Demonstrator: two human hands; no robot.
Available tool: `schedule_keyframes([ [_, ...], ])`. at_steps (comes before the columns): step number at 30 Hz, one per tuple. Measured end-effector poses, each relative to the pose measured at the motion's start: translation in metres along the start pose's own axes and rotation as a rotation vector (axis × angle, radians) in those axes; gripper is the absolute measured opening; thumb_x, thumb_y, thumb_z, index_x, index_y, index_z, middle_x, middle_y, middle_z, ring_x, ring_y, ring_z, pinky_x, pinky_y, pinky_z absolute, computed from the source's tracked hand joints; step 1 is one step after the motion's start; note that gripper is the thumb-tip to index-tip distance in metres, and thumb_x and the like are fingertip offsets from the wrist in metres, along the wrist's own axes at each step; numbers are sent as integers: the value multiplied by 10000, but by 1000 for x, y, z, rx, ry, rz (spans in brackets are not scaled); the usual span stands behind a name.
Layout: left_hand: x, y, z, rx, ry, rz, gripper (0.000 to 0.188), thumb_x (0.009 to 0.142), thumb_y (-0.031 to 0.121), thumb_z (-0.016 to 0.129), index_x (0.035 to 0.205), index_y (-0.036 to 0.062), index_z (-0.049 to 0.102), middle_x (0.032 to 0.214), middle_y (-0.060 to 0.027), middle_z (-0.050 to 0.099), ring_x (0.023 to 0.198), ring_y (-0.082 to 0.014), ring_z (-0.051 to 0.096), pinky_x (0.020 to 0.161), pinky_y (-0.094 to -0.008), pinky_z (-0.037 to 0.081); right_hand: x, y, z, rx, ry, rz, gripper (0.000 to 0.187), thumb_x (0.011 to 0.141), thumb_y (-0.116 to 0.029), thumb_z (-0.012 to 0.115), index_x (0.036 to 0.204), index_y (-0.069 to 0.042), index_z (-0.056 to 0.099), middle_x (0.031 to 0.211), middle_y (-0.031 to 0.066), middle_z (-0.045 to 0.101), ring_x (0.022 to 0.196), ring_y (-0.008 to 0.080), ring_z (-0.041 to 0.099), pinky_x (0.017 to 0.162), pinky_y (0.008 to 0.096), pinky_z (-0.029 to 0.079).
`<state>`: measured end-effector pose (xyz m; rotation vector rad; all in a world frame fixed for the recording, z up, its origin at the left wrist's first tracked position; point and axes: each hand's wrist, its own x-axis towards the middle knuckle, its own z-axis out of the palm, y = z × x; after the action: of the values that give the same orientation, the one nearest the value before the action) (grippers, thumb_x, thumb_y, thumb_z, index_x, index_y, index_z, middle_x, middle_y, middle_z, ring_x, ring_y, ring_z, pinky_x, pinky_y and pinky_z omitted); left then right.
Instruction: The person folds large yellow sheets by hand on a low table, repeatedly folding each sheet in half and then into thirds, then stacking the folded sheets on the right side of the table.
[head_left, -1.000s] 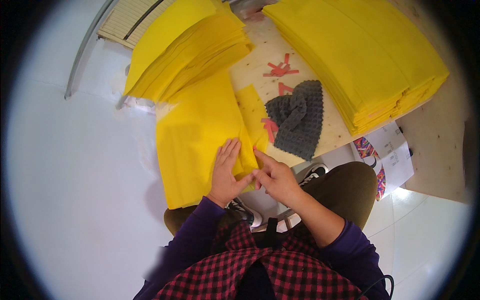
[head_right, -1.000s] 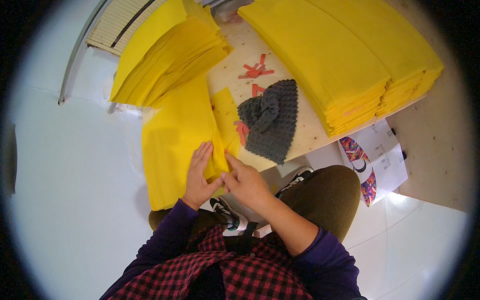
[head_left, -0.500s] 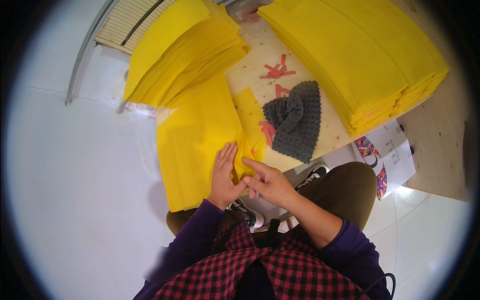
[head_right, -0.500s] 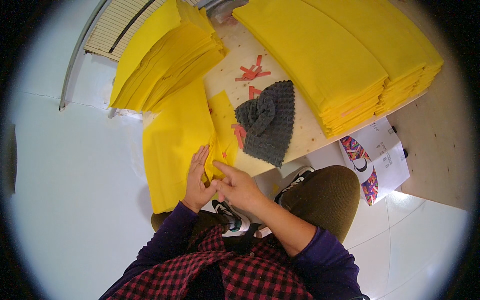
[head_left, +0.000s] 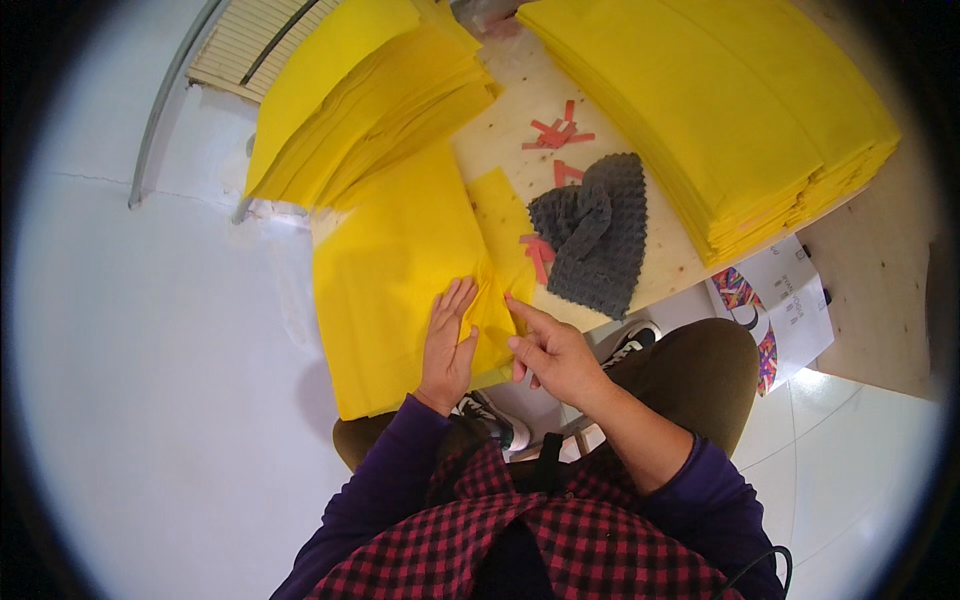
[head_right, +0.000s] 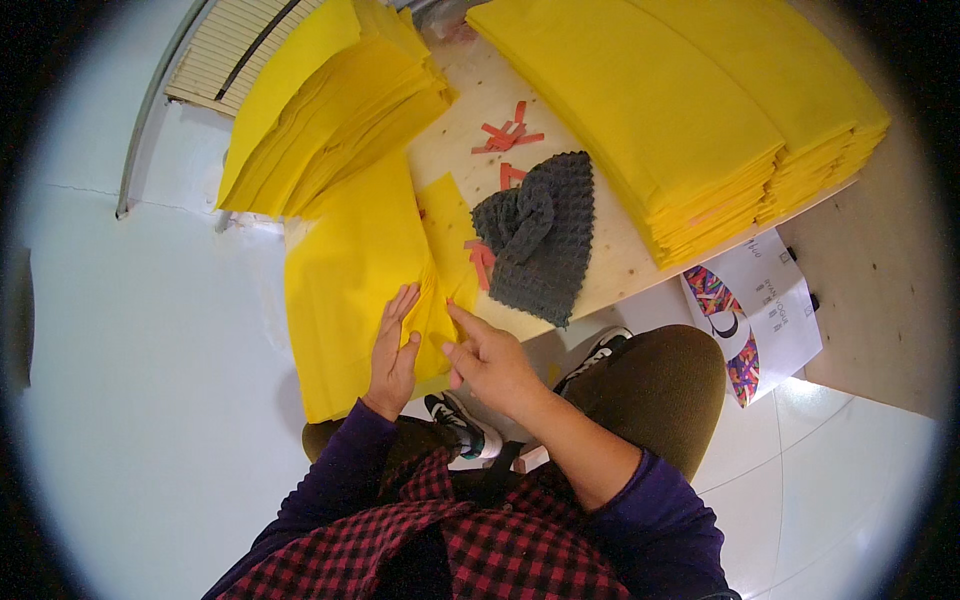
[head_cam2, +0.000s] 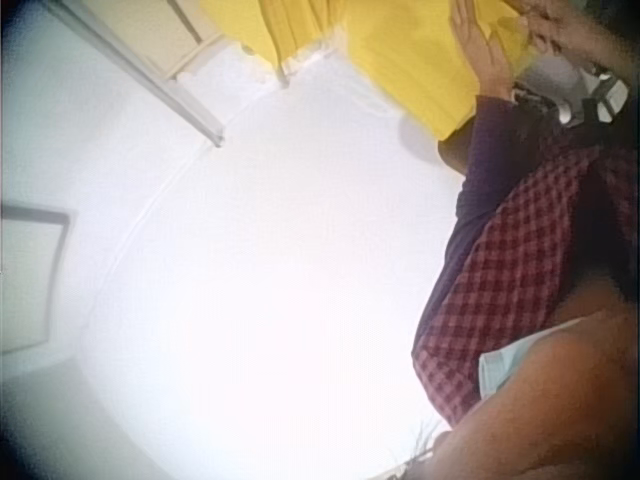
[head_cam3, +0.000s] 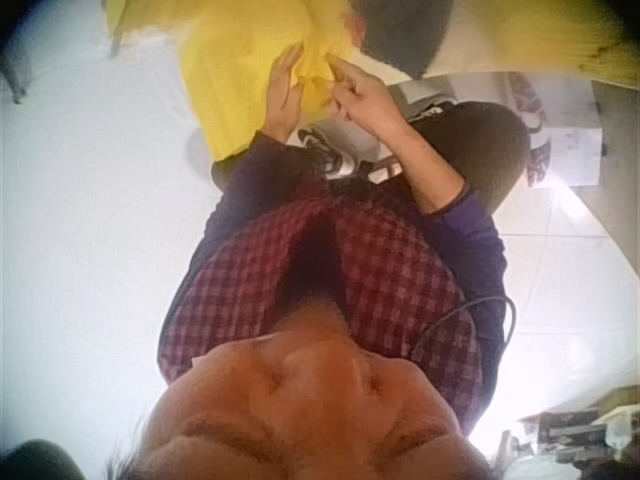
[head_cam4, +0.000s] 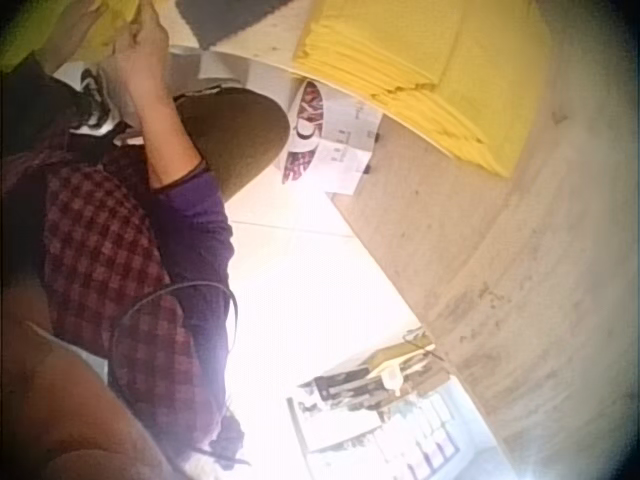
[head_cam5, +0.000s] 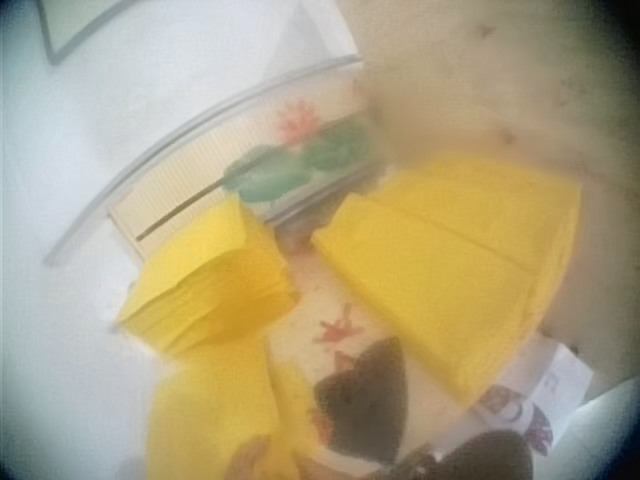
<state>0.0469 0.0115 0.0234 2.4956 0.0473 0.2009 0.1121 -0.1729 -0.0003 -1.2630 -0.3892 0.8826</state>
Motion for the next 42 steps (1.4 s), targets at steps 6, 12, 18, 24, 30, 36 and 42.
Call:
schedule_keyframes([
  [6, 0, 1, 0, -22, -1, -12, 509, 888, 133, 444, 1372, -27, 431, 1448, -182, 417, 1399, -332, 303, 1157, -431, 152, 0, -3, 4, 80, -5, 73, 570, 962, -129, 529, 1478, -75, 294, 704, 27, 597, 607, 81, 575, 509, 211, 479],
  [12, 1, -1, 0, -20, -2, -1, 515, 878, 132, 441, 1369, -24, 433, 1444, -181, 419, 1395, -334, 308, 1157, -434, 152, 0, -4, 6, 125, -19, 85, 590, 964, -143, 536, 1488, -85, 271, 704, 26, 603, 614, 74, 574, 511, 208, 482],
  [18, 1, -2, 0, -34, -1, -5, 519, 872, 131, 448, 1366, -26, 435, 1440, -185, 421, 1395, -335, 307, 1158, -433, 150, -4, -5, 10, 23, -10, -5, 600, 957, -155, 551, 1485, -80, 276, 678, 23, 629, 551, 64, 542, 503, 210, 463],
  [24, 1, -6, 2, -49, 10, 2, 513, 871, 125, 453, 1360, -29, 442, 1438, -187, 426, 1395, -335, 308, 1158, -435, 148, -7, -3, 14, -91, 19, -66, 614, 935, -145, 574, 1474, -59, 293, 660, 24, 643, 545, 74, 552, 542, 225, 458],
  [30, 1, -5, 1, -39, 9, 29, 502, 885, 139, 443, 1353, -41, 449, 1433, -188, 432, 1394, -335, 310, 1157, -438, 145, -7, -3, 15, -181, 23, -109, 597, 920, -139, 583, 1443, -10, 325, 652, 44, 643, 587, 109, 593, 601, 248, 470],
  [36, 1, -3, 0, -16, 5, 32, 511, 887, 160, 444, 1354, -48, 446, 1434, -200, 427, 1389, -343, 315, 1154, -439, 150, -7, -10, 17, -143, 24, -76, 483, 922, -173, 594, 1341, 19, 452, 622, 56, 635, 543, 103, 576, 562, 251, 460],
  [42, 0, -3, 0, 1, -8, 38, 561, 925, 290, 465, 1376, -41, 424, 1439, -214, 413, 1383, -357, 320, 1147, -443, 165, 0, -16, 17, -153, 56, 54, 220, 914, -182, 574, 919, 37, 588, 626, 117, 625, 555, 186, 641, 545, 313, 483],
])
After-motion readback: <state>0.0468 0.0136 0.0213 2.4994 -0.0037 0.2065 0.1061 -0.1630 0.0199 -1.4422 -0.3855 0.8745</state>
